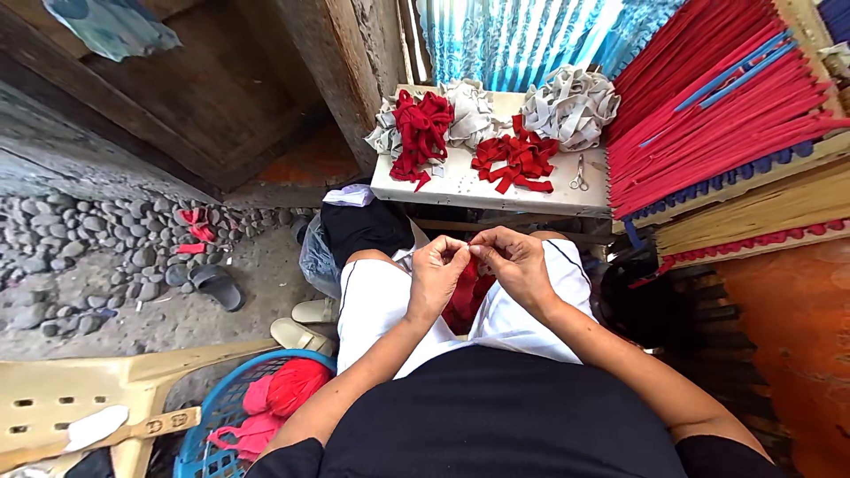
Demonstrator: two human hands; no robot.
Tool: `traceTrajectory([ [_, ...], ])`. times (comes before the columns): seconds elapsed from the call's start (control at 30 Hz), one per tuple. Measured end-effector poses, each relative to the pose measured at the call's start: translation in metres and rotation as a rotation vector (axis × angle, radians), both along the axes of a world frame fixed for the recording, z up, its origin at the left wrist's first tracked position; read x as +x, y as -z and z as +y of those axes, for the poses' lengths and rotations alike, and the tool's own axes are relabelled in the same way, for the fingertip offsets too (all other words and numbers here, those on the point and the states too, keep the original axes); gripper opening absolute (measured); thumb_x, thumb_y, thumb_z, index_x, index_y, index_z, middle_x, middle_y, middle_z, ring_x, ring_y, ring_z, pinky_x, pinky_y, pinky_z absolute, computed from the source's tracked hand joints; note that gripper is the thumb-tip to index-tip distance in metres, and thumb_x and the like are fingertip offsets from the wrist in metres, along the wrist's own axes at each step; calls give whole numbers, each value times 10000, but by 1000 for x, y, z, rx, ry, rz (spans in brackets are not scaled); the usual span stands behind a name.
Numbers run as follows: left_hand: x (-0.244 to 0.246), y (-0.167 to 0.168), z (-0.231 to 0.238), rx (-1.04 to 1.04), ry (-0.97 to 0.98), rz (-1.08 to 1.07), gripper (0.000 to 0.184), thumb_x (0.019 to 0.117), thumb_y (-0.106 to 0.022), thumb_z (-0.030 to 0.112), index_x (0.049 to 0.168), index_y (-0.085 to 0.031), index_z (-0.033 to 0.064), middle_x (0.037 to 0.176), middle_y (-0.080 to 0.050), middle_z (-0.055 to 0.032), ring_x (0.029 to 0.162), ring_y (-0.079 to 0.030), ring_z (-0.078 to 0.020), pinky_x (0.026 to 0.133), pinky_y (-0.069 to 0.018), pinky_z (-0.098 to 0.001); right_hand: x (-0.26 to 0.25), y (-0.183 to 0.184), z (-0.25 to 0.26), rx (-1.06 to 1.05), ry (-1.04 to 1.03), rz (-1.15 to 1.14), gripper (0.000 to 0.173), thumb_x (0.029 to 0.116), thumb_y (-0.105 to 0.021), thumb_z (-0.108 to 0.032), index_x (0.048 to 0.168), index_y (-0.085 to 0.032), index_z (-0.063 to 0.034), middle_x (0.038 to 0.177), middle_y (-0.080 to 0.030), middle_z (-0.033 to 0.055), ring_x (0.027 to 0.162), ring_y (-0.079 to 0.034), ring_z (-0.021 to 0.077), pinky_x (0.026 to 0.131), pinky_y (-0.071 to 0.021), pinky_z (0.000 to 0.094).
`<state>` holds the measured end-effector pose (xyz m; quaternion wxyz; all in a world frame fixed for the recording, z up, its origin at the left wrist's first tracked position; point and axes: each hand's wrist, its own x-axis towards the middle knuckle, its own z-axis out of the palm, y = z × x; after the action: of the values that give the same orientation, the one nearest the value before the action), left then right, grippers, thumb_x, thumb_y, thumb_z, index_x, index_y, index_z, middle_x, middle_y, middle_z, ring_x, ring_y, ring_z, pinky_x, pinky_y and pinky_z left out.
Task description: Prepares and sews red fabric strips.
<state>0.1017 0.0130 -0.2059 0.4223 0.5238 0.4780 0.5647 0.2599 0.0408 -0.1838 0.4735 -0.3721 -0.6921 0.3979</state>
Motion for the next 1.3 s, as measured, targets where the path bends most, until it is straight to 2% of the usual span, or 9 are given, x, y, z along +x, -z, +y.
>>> traceTrajectory([
  [0.13, -9, -14, -1, 48, -2, 88, 37, 973, -682, 79, 998, -690, 52, 846, -675, -11, 668, -609, -48, 600, -516, -189, -6, -10, 5, 81, -23, -48, 40, 960, -660, 8, 990, -681, 24, 824, -680, 92, 674, -656, 106, 627, -581, 247],
  [0.27, -18, -12, -7, 8, 22, 152, 53, 983, -674, 101, 995, -687, 51, 802, -660, -13, 632, -583, -57, 579, -500, -212, -13, -11, 4, 167, -18, -133, 32, 906, -690, 32, 927, -693, 9, 1016, -608, 130, 893, -630, 167, 765, -575, 287],
  [0.43, -25, 22, -31, -143, 99, 81, 76, 939, -687, 93, 953, -712, 23, 808, -696, -15, 709, -646, -61, 689, -563, -256, -11, 26, -18, 151, -167, -176, 45, 925, -679, -27, 896, -713, -21, 1141, -598, 143, 1036, -622, 187, 870, -578, 327],
  [0.53, -23, 47, -54, -278, 146, -79, 65, 934, -673, 48, 943, -703, -9, 806, -696, -27, 719, -656, -74, 695, -566, -257, -4, 54, -34, 46, -263, -162, 140, 974, -657, -124, 943, -731, -9, 1134, -627, 149, 1081, -610, 172, 948, -525, 307],
  [0.67, -19, 61, -75, -386, 146, -237, 39, 938, -669, 8, 934, -693, -23, 769, -690, -34, 673, -650, -82, 646, -563, -252, 4, 68, -45, -15, -362, -120, 135, 962, -676, -111, 937, -725, 12, 1094, -617, 143, 1070, -586, 136, 952, -495, 253],
  [0.9, -14, 65, -69, -291, 139, -154, 65, 925, -690, 67, 908, -689, 4, 766, -674, -12, 676, -637, -59, 655, -550, -237, 6, 57, -41, 55, -342, -50, 84, 945, -689, -81, 926, -728, -8, 1093, -614, 102, 1093, -573, 117, 977, -487, 253],
  [1.0, -14, 64, -67, -296, 64, -124, 64, 932, -672, 50, 915, -695, -7, 783, -680, -29, 695, -643, -68, 676, -554, -245, 13, 50, -37, 9, -330, 27, 95, 964, -639, -52, 947, -718, -1, 1130, -659, 94, 1123, -613, 152, 1000, -519, 320],
  [1.17, -18, 59, -62, -235, -45, -133, 68, 934, -656, 56, 898, -684, 6, 745, -653, -20, 649, -613, -67, 623, -530, -235, 32, 21, -32, -260, -402, 351, 137, 1051, -511, -104, 1011, -640, -82, 891, -740, 82, 896, -737, 248, 946, -580, 488],
  [1.3, -17, 55, -61, -244, -75, -139, 68, 941, -639, 49, 896, -658, 1, 727, -636, -28, 623, -610, -82, 591, -534, -252, 55, -6, -40, -391, -375, 480, 79, 1044, -566, -173, 1018, -640, -164, 743, -661, -3, 617, -658, 137, 627, -605, 344],
])
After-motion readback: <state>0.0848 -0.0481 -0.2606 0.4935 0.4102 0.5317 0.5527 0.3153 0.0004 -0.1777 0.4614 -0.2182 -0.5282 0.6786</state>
